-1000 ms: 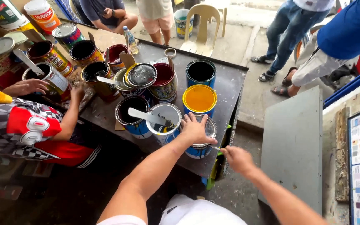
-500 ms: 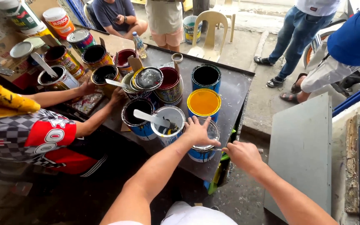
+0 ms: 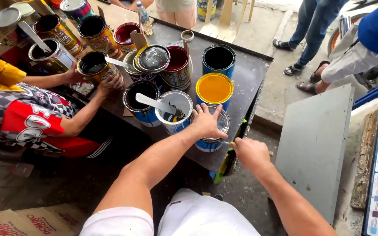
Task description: Mixing different colors of paint in cans to achieve a specific shade, using stirring sticks and color swatches for reference.
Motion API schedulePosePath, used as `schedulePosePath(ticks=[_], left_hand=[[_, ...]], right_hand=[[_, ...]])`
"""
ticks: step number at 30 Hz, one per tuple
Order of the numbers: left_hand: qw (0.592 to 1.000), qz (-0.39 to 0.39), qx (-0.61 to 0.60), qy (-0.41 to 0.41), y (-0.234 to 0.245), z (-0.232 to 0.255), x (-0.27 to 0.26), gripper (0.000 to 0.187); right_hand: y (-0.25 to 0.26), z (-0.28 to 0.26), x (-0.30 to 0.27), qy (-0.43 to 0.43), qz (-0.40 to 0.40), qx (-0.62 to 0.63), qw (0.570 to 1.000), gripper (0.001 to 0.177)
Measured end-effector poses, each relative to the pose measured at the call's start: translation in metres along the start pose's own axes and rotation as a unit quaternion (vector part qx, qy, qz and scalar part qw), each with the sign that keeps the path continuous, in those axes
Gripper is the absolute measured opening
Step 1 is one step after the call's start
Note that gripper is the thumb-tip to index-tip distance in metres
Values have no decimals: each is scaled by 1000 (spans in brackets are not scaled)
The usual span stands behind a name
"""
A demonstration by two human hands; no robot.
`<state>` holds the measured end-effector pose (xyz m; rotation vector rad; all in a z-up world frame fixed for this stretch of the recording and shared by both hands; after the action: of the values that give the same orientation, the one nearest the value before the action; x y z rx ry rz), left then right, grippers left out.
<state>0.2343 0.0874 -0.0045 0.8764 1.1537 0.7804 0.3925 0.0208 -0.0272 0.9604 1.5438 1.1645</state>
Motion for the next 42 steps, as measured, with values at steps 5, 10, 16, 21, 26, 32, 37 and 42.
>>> schedulePosePath(ticks=[5, 10, 16, 21, 26, 32, 37, 42], left_hand=[[1000, 1, -8, 1, 0, -2, 1, 136], [1000, 6, -23, 2, 4, -6, 7, 137], [996, -6, -83, -14, 35, -25, 0, 136], [819, -13, -572, -46, 50, -65, 3, 114], [840, 229, -488, -53, 101, -119, -39, 36], [615, 440, -650, 77, 63, -231, -96, 13], [326, 478, -815, 8, 45, -216, -211, 33], [195, 518, -831, 43, -58, -264, -258, 30]], right_hand=[[-5, -13, 2, 66, 136, -37, 988, 30], [-72, -2, 3, -90, -7, 320, 943, 42], [-63, -29, 4, -147, -5, 717, 682, 17], [-44, -31, 5, -102, 24, 563, 820, 15], [-80, -12, 12, -114, -8, 620, 776, 32], [-143, 9, -39, -111, -33, 527, 842, 51], [-200, -3, -80, -94, -140, 457, 873, 40], [-215, -50, -66, -46, -252, 490, 833, 23]])
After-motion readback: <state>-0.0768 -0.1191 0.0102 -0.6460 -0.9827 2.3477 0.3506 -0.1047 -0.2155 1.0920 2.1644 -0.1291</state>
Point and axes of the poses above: each hand's wrist, its own x-axis towards the middle knuckle, its own y-axis out of the back of the hand, z = x × y, the point moved 8 cm from there along x, towards the middle knuckle, and after that the axes turned 1 degree about -y, right-handed, at the moved point
